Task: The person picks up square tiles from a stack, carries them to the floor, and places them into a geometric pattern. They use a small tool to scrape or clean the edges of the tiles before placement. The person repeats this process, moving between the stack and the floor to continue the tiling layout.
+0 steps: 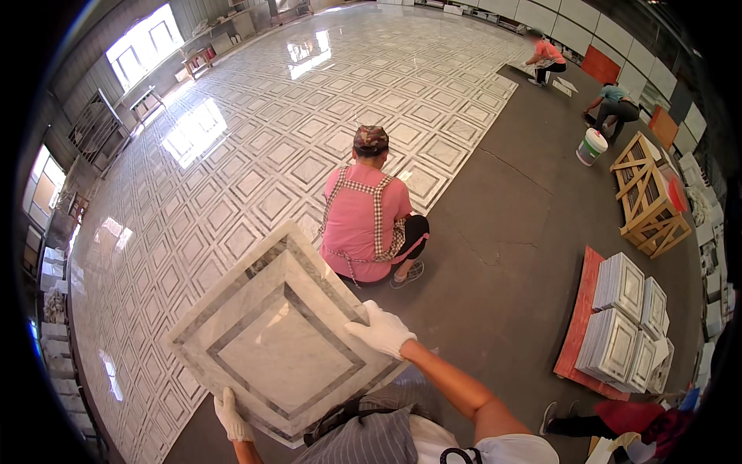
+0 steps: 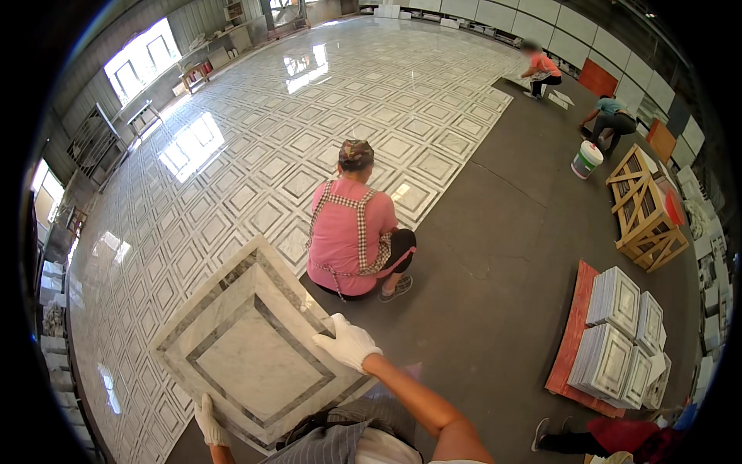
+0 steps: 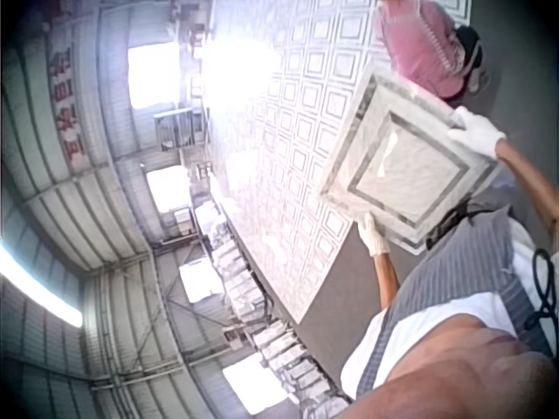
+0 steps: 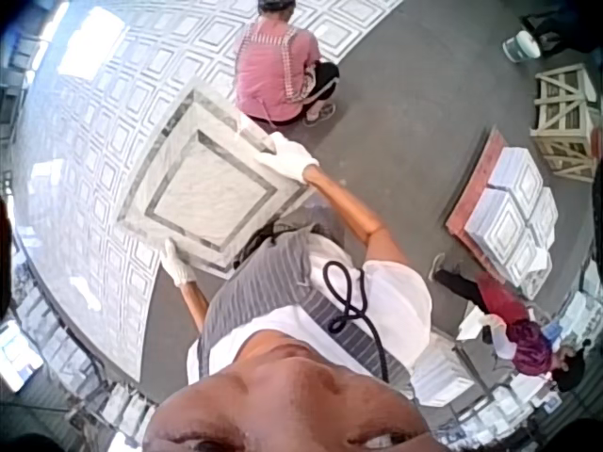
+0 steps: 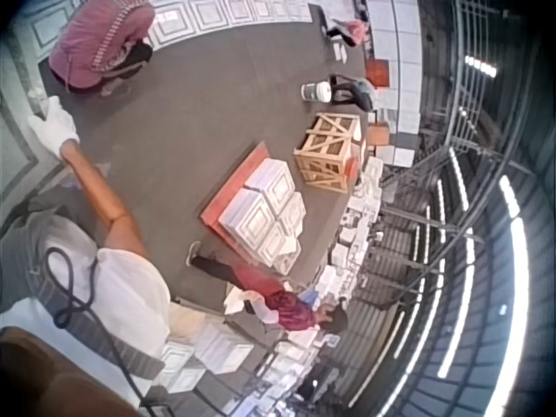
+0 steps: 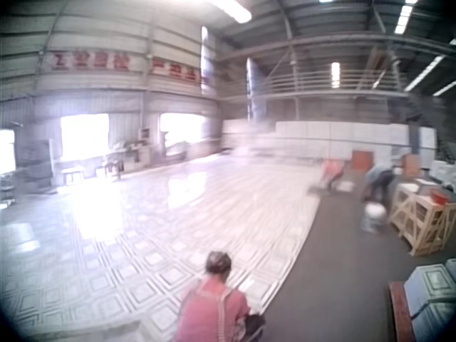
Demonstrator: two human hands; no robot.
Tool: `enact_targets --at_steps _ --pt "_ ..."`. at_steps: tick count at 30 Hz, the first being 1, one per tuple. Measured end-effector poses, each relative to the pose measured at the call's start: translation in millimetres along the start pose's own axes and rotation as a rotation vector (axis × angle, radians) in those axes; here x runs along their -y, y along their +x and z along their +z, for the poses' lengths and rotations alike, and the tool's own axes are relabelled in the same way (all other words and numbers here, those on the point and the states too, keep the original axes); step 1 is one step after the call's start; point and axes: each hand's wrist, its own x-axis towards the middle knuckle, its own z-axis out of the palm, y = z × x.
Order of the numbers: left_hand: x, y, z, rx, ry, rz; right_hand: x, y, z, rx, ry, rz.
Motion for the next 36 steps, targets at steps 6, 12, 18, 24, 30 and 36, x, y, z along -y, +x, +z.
enact_targets --at_steps 6,12,18,24,30,36 --pt "2.5 -0.2 -0.5 -0.003 -0.037 -0.014 -0.6 0.7 -2.3 0.009 0.015 -0.002" --pt "15.6 10.7 -14.3 0.014 -0.033 -0.005 -0.1 -0.1 -3.7 0.007 0.011 0.013" --pt "8.1 7.6 -11.1 -0.001 0.007 -0.008 -3.2 2.0 -0.9 0.000 0.008 -0.003" --pt "1.5 1.1 -4.2 -0.017 0.014 -0.011 -5.2 3.6 0.1 -0.005 0.013 -0.011" --pt "8.7 3.2 -8.8 -0.014 0.001 -0.004 -3.8 1.3 -2.5 0.002 0.038 -0.001" --pt "15.6 9.6 -21.6 0.000 0.053 -0.012 -4.8 -0.2 -3.7 0.009 0.034 0.005"
